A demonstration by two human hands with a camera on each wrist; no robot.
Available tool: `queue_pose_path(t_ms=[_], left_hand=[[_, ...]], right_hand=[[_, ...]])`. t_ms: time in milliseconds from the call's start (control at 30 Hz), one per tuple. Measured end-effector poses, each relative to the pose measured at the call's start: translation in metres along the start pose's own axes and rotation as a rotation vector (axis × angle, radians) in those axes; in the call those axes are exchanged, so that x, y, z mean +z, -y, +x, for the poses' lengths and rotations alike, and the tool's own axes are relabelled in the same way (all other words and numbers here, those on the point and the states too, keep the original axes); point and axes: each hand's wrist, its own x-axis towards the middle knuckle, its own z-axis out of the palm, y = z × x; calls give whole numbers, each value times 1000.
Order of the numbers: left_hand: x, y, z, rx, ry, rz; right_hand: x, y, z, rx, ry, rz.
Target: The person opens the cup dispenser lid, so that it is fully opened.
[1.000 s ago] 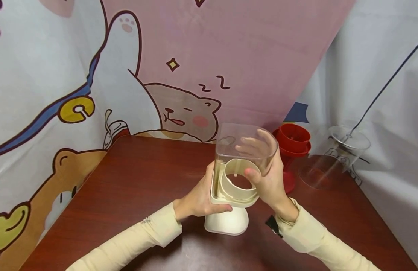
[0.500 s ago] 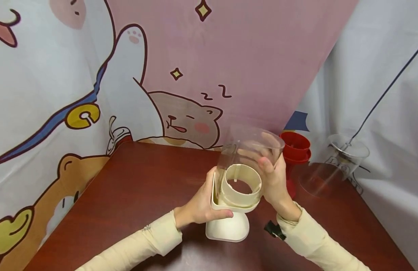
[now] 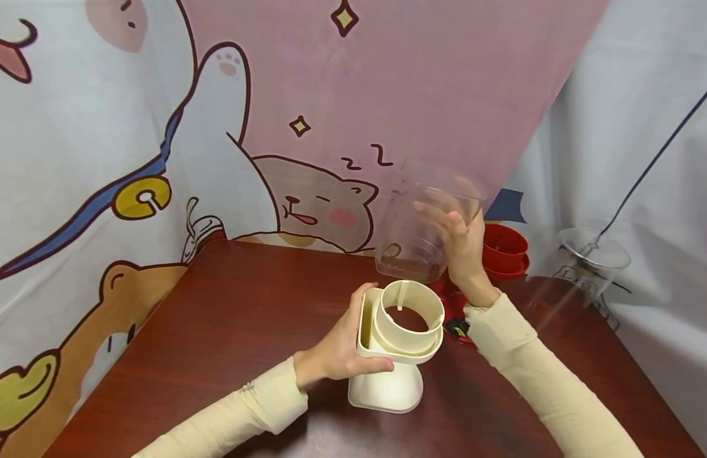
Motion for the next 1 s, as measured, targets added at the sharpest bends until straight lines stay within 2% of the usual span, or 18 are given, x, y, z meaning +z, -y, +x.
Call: queue_pose_path(t_ms=[133, 333, 467, 567, 700, 800, 967, 1000], left_hand=[[2, 1, 1, 28, 16, -6], [6, 1, 5, 69, 19, 20], [9, 0, 9, 89, 33, 44], [9, -1, 11, 86, 32, 58], [7, -2, 10, 75, 26, 70], [8, -2, 8, 69, 32, 68], [14, 1, 8, 74, 45, 53], [15, 1, 8, 79, 46, 50]], right_hand=[[-11, -25, 11, -26, 28, -109], [-21, -61, 12, 37, 56, -252], [-31, -86, 2, 81, 86, -337], [-37, -105, -10, 152, 104, -358], [-40, -131, -27, 238, 161, -505], [-35, -138, -40, 254, 217, -645], [-34, -148, -53, 253, 302, -672], [-38, -155, -55, 252, 310, -670]])
